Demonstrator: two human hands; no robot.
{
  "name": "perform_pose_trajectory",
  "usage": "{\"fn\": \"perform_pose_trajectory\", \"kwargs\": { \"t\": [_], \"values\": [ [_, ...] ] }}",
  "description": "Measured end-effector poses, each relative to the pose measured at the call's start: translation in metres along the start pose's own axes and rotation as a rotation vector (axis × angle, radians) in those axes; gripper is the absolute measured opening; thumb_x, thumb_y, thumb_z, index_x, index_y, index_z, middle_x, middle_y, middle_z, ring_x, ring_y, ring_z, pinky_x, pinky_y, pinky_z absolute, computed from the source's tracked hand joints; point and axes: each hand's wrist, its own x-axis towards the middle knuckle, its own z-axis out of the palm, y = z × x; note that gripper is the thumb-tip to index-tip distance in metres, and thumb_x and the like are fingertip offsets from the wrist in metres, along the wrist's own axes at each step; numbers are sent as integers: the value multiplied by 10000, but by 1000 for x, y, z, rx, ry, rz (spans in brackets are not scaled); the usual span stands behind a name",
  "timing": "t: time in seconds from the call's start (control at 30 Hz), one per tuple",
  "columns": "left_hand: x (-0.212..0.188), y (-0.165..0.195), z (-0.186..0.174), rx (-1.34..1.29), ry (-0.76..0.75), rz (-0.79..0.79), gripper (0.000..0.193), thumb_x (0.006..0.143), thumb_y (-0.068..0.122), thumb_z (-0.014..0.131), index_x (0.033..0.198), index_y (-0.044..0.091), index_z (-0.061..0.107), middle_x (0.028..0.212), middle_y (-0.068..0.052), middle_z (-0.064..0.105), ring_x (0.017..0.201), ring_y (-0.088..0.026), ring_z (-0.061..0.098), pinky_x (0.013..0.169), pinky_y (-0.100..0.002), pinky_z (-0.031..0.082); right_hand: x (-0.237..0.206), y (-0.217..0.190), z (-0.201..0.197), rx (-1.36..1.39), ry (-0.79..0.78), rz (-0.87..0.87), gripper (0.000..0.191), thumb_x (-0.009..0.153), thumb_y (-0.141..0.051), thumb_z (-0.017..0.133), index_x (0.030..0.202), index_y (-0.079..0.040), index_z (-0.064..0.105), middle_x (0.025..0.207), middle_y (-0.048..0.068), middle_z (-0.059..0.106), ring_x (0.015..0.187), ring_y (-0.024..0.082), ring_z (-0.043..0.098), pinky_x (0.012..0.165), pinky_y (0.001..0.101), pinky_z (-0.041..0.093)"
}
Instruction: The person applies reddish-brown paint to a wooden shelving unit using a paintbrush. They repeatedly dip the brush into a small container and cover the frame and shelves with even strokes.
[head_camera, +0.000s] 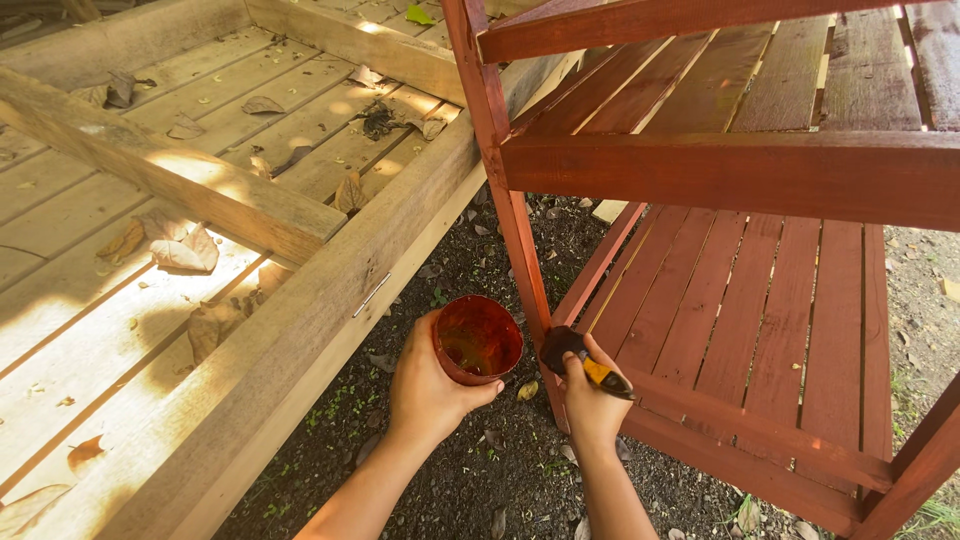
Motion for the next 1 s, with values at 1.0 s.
{"fn": "perform_pose_trajectory", "kwargs": {
  "t": [1.0],
  "values": [
    [-6,-3,-25,5,68,44,991,434,246,1001,1288,71,529,1240,-127,670,1165,-300,664,973,-416,528,24,-48,-6,-230,-202,-535,417,888,-118,768,1299,-74,720,1044,102,795,851,57,679,781,233,554]
  ]
}}
